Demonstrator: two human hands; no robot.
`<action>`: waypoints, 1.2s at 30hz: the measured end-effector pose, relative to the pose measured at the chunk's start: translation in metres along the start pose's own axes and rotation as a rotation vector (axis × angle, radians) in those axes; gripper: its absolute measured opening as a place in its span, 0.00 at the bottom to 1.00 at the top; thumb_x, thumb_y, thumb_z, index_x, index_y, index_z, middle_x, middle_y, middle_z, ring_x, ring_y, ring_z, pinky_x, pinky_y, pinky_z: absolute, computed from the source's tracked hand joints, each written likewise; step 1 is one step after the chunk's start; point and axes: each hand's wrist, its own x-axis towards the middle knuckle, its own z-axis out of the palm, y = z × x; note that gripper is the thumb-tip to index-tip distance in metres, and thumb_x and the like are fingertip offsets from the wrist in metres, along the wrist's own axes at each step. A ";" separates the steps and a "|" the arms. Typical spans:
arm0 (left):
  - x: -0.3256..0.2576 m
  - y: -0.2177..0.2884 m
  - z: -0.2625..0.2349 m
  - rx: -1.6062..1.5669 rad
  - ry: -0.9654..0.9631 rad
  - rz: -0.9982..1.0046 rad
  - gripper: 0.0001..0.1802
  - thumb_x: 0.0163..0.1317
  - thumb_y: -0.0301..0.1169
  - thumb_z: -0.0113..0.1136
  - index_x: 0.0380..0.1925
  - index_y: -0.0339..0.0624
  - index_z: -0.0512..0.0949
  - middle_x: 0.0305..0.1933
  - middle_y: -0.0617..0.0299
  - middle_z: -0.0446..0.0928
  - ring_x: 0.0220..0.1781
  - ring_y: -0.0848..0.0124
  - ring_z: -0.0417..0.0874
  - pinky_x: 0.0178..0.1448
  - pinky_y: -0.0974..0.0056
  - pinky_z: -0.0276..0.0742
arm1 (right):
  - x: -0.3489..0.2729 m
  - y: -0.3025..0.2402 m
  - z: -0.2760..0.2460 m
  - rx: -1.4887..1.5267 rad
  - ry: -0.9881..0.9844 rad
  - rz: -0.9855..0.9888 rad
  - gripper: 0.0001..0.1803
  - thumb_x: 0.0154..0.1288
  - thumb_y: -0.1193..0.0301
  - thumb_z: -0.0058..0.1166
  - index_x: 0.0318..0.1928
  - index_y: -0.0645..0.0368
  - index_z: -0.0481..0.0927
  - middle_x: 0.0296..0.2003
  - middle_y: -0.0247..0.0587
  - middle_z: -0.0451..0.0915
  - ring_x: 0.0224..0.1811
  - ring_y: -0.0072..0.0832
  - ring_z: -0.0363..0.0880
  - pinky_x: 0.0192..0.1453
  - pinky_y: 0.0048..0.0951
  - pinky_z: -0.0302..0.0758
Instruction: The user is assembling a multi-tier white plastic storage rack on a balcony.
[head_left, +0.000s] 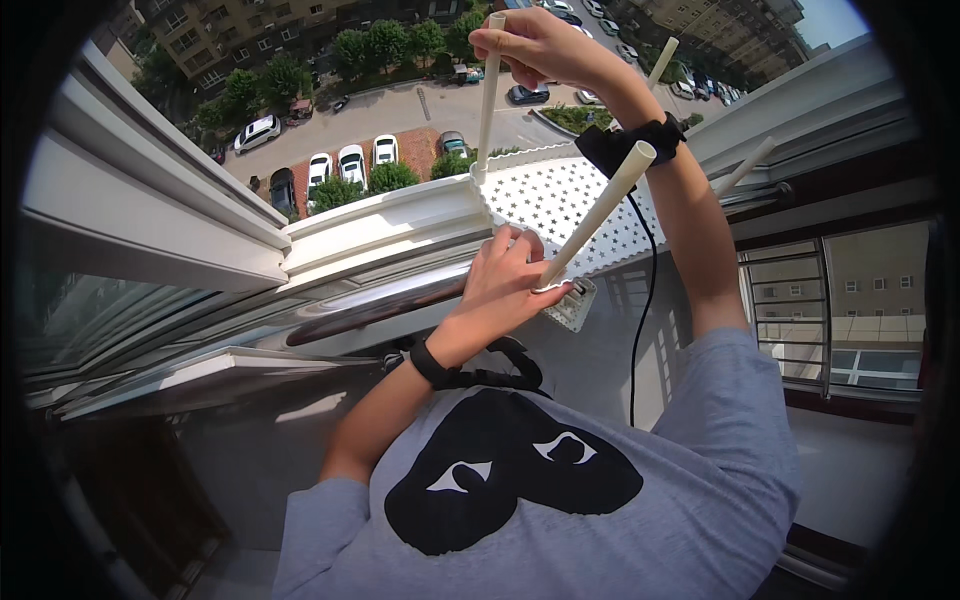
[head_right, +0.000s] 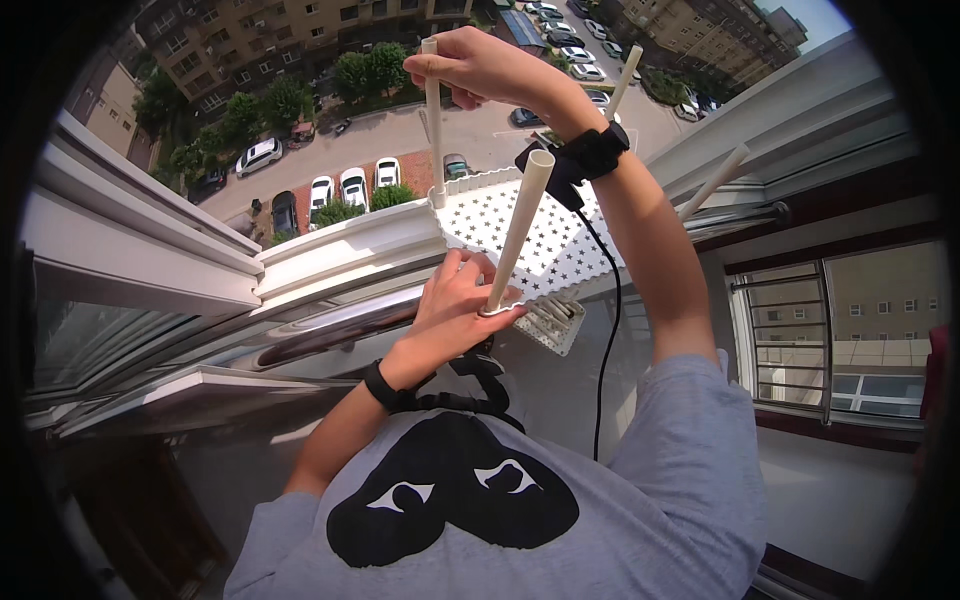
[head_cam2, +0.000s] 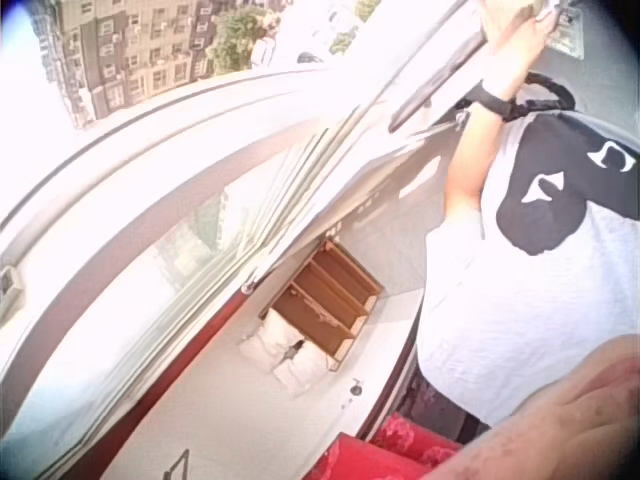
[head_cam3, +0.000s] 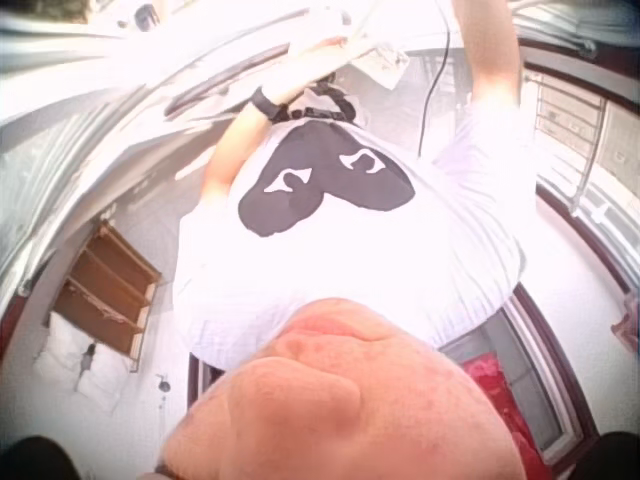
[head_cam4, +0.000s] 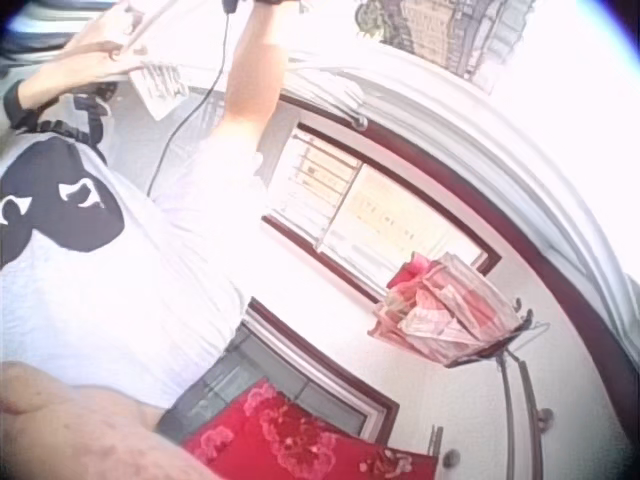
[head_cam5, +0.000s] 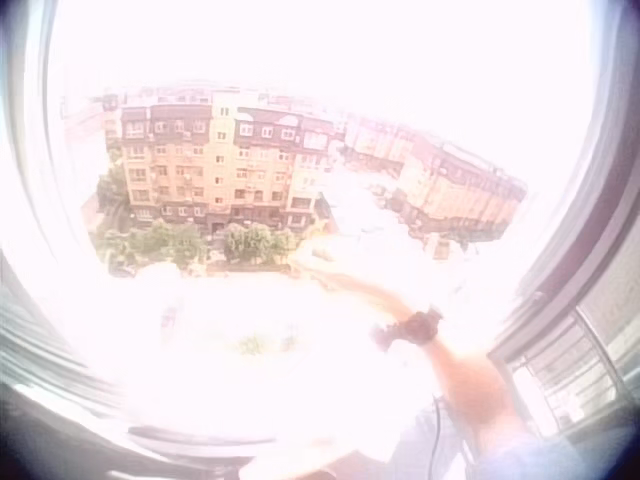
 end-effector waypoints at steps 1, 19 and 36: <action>-0.001 -0.005 0.003 -0.010 0.019 0.018 0.12 0.52 0.46 0.68 0.30 0.54 0.86 0.37 0.63 0.73 0.48 0.61 0.70 0.46 0.55 0.71 | 0.003 0.001 0.002 0.037 0.004 0.036 0.21 0.75 0.55 0.45 0.40 0.62 0.79 0.14 0.28 0.70 0.13 0.15 0.70 0.16 0.18 0.60; 0.002 -0.006 0.014 0.024 -0.124 -0.052 0.07 0.61 0.26 0.64 0.38 0.37 0.83 0.38 0.61 0.68 0.45 0.66 0.67 0.44 0.62 0.66 | -0.447 0.095 0.127 0.241 1.084 0.846 0.13 0.66 0.71 0.48 0.46 0.64 0.78 0.26 0.37 0.78 0.25 0.23 0.74 0.32 0.29 0.71; -0.015 -0.126 -0.050 0.242 0.308 -0.039 0.28 0.65 0.40 0.51 0.55 0.26 0.68 0.54 0.41 0.70 0.59 0.54 0.73 0.63 0.56 0.71 | -0.541 0.445 0.435 0.681 1.156 1.566 0.26 0.59 0.67 0.53 0.57 0.67 0.71 0.53 0.58 0.76 0.58 0.50 0.73 0.61 0.41 0.70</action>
